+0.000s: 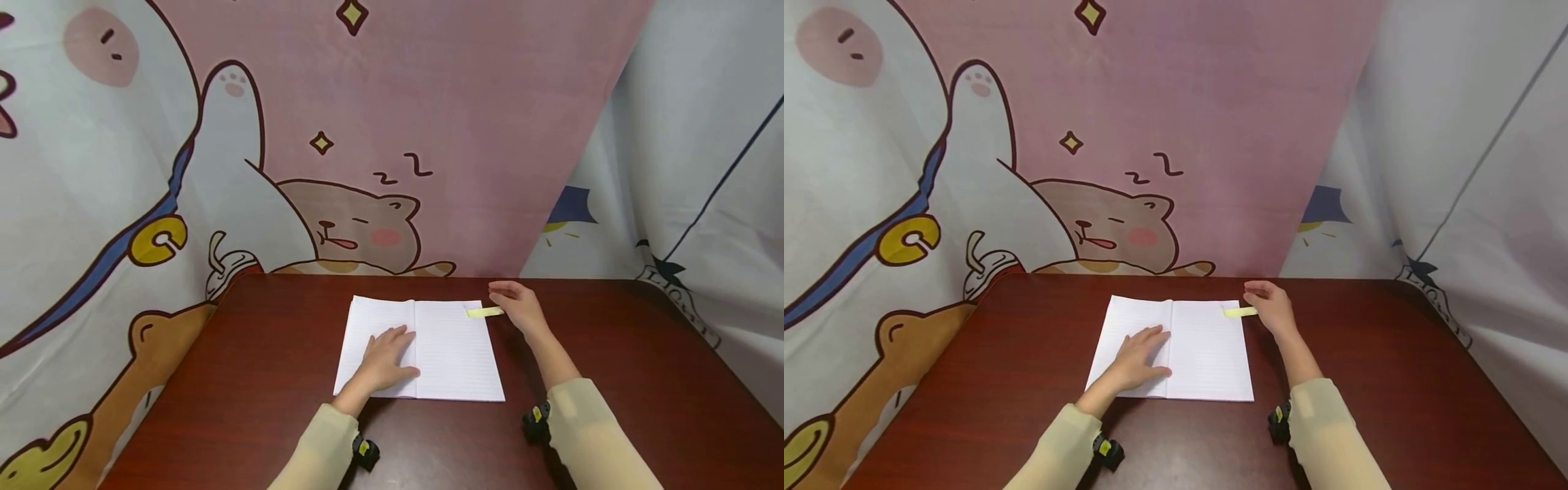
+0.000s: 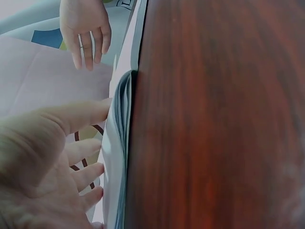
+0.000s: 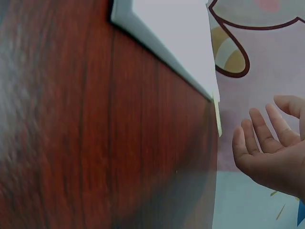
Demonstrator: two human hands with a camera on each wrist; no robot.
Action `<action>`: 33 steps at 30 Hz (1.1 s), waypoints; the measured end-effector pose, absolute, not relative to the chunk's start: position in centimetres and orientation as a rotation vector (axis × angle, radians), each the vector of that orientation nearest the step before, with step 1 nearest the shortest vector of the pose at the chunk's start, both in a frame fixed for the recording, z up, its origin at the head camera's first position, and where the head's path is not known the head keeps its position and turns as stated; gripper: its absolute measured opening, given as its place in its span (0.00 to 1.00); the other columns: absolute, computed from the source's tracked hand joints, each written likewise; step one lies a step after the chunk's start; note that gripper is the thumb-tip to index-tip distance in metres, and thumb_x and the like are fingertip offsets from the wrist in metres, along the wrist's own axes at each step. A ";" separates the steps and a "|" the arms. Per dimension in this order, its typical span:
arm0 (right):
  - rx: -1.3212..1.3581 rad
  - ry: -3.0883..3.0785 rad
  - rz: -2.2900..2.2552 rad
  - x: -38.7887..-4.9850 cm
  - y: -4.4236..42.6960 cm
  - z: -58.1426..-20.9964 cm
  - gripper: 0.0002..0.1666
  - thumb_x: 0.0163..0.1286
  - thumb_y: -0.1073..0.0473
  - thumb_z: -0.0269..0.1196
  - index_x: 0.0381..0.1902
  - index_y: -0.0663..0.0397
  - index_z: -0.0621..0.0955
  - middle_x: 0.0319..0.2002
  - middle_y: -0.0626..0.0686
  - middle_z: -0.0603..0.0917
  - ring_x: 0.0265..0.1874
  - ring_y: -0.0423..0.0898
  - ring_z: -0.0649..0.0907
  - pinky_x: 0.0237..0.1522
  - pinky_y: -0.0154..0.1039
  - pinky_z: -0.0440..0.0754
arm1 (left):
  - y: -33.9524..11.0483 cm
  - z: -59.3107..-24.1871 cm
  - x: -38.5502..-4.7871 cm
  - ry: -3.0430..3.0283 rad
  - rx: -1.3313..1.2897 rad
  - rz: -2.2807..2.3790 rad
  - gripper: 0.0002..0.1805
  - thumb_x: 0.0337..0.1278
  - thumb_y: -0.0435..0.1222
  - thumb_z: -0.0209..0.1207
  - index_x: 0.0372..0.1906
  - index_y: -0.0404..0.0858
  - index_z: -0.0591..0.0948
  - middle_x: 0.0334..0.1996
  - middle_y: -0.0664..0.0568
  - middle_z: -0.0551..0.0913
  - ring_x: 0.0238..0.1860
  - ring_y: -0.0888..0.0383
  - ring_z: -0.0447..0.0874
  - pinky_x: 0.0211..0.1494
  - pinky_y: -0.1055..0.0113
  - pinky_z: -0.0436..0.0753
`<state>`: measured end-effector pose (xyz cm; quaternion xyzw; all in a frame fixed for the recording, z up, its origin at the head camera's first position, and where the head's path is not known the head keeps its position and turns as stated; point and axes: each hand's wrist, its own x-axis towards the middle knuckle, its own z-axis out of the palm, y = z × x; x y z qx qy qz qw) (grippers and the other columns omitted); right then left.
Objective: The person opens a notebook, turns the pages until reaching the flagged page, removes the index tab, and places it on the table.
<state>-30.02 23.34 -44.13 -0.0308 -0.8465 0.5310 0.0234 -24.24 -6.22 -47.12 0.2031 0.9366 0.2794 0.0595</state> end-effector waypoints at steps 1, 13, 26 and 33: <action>-0.101 -2.628 1.633 -30.1 23.5 -44.2 0.24 0.77 0.56 0.56 0.65 0.63 0.74 0.65 0.66 0.76 0.65 0.59 0.74 0.63 0.50 0.75 | -6.2 -47.1 -24.2 2.841 0.616 0.832 0.37 0.53 0.43 0.68 0.70 0.40 0.72 0.74 0.42 0.65 0.76 0.39 0.59 0.76 0.33 0.51; 0.050 -2.833 1.412 -31.0 24.3 -45.9 0.23 0.74 0.59 0.59 0.63 0.64 0.77 0.64 0.68 0.76 0.65 0.66 0.73 0.64 0.62 0.72 | -5.8 -46.6 -23.8 2.854 0.597 0.793 0.34 0.52 0.42 0.67 0.67 0.44 0.76 0.74 0.41 0.64 0.76 0.41 0.58 0.76 0.33 0.50; 0.222 -2.977 1.098 -31.9 23.6 -46.9 0.19 0.68 0.61 0.65 0.56 0.60 0.82 0.56 0.66 0.82 0.56 0.62 0.78 0.58 0.60 0.75 | -5.8 -46.6 -23.8 2.859 0.587 0.790 0.34 0.51 0.42 0.67 0.67 0.44 0.76 0.74 0.42 0.64 0.76 0.41 0.58 0.76 0.33 0.51; 0.136 -3.023 1.011 -32.2 23.3 -47.0 0.12 0.67 0.59 0.66 0.48 0.53 0.86 0.49 0.60 0.83 0.48 0.58 0.77 0.46 0.57 0.72 | -5.7 -46.7 -23.9 2.858 0.587 0.787 0.34 0.51 0.42 0.67 0.67 0.45 0.75 0.74 0.42 0.64 0.76 0.41 0.57 0.76 0.33 0.50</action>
